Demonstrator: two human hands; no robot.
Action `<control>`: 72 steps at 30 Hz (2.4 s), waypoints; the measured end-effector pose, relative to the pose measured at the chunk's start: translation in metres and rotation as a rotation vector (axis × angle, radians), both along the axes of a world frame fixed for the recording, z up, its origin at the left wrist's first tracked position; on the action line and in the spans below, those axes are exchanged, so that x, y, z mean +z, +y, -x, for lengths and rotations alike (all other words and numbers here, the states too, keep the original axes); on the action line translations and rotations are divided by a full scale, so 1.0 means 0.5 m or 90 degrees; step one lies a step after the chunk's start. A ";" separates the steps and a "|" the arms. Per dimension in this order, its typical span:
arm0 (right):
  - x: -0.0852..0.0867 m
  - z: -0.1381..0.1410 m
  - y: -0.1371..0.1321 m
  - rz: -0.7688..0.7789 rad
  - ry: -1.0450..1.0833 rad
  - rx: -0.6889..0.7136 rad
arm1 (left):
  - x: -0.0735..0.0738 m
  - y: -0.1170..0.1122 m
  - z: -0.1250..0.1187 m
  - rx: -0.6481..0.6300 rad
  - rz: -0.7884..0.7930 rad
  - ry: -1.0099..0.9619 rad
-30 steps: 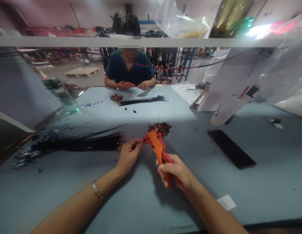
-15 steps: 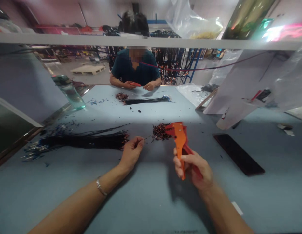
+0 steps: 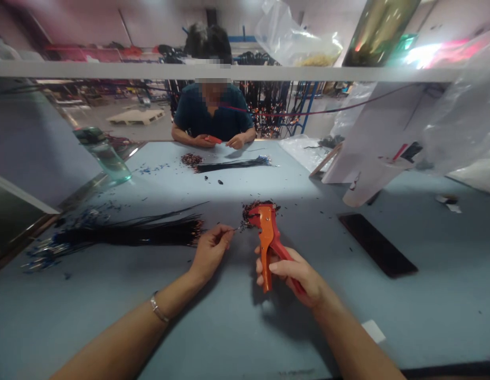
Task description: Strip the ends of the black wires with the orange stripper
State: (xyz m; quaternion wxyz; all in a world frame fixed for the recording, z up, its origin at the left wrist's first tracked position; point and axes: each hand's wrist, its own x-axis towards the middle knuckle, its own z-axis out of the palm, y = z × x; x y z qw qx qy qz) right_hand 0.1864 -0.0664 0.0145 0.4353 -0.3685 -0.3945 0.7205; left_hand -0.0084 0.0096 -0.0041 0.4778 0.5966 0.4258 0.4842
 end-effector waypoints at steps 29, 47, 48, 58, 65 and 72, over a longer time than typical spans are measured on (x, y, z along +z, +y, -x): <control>0.004 0.011 0.007 -0.545 -0.791 -0.260 | -0.001 -0.029 0.004 -0.082 -0.397 0.241; 0.007 0.036 0.004 -0.699 -0.723 -0.335 | 0.004 -0.034 0.006 -0.133 -0.538 0.299; 0.008 0.035 0.004 -0.696 -0.716 -0.338 | 0.005 -0.035 0.006 -0.130 -0.544 0.300; 0.007 0.032 -0.001 -0.548 -0.621 -0.334 | 0.007 -0.045 -0.002 -0.120 -0.538 0.281; 0.007 0.009 0.005 -0.303 -0.499 -0.406 | 0.011 -0.048 0.001 -0.050 -0.531 0.281; 0.001 -0.007 0.024 -0.203 -0.415 -0.437 | 0.008 -0.034 0.006 -0.014 -0.506 0.284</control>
